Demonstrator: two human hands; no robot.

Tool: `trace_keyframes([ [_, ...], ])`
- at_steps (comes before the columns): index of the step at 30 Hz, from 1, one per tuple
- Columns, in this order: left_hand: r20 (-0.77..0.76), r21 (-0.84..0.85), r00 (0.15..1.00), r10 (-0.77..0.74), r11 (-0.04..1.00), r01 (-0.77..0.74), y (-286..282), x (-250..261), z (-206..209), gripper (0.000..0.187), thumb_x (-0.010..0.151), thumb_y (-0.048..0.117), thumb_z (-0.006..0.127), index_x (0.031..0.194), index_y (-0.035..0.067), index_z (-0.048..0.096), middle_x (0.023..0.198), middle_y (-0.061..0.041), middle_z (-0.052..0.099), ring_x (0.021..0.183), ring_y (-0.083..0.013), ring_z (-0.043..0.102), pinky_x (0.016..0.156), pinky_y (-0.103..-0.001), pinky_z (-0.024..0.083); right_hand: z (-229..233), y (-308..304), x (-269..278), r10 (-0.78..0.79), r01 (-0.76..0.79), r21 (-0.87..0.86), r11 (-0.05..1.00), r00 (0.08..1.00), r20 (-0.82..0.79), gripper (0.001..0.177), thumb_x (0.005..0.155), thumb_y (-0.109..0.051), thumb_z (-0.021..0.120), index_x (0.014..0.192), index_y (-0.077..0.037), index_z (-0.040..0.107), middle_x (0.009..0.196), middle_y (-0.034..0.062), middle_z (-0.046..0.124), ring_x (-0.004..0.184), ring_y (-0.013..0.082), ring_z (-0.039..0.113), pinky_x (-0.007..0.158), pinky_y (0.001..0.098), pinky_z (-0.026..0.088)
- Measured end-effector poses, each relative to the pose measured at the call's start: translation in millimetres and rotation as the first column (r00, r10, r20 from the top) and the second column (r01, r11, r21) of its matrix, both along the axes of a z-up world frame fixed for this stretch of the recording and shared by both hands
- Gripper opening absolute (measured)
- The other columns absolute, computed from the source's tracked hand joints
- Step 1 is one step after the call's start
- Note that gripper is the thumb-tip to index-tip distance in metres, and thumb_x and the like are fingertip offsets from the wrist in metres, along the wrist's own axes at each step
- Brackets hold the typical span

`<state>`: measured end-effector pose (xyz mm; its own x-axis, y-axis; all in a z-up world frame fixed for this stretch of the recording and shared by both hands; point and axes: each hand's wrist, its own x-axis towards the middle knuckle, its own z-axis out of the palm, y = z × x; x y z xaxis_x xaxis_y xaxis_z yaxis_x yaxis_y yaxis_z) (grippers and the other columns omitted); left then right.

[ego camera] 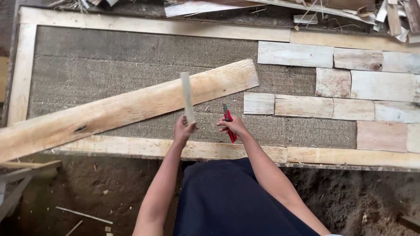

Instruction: Cutting and fitting thin wood strips or shingles onto a surface using a utility knife.

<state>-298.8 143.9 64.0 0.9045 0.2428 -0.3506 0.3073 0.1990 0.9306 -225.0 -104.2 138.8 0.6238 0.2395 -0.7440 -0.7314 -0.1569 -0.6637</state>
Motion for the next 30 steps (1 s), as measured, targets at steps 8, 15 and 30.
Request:
trace_keyframes([
  [8, 0.044, -0.149, 0.995, 0.084, 0.986, -0.077, -69, -31, 52, 0.042, 0.081, -0.002, 0.083, 0.115, 0.001, 0.059, 0.094, -0.022, 0.071, 0.067, -0.0341, 0.075, 0.058, -0.042, 0.065, 12, 8, -6, 0.109, -0.121, 0.067, 0.990, 0.980, 0.168, 0.037, 0.084, -0.018, 0.087, 0.113, 0.001, 0.072, 0.098, 0.0169, 0.076, 0.074, 0.0225, 0.076, 0.048, 0.0240, 0.058],
  [15, 0.050, 0.101, 0.997, 0.060, 0.993, -0.064, -91, -53, 28, 0.053, 0.071, 0.008, 0.095, 0.115, 0.006, 0.064, 0.103, -0.014, 0.076, 0.098, -0.0208, 0.071, 0.079, -0.033, 0.063, 15, 15, -20, 0.156, -0.193, 0.113, 0.975, 0.949, 0.273, 0.030, 0.080, -0.017, 0.091, 0.098, 0.001, 0.075, 0.066, 0.0155, 0.067, 0.044, 0.0176, 0.058, 0.039, 0.0243, 0.046],
  [30, -0.071, -0.082, 0.995, 0.074, 0.993, -0.080, -71, -33, -14, 0.021, 0.095, 0.010, 0.074, 0.114, 0.010, 0.065, 0.093, -0.005, 0.073, 0.074, -0.0159, 0.073, 0.062, -0.033, 0.068, -3, 10, -16, 0.093, -0.124, 0.099, 0.987, 0.958, 0.273, 0.027, 0.080, -0.010, 0.089, 0.100, 0.001, 0.075, 0.080, 0.0146, 0.075, 0.074, 0.0229, 0.077, 0.048, 0.0215, 0.056],
])
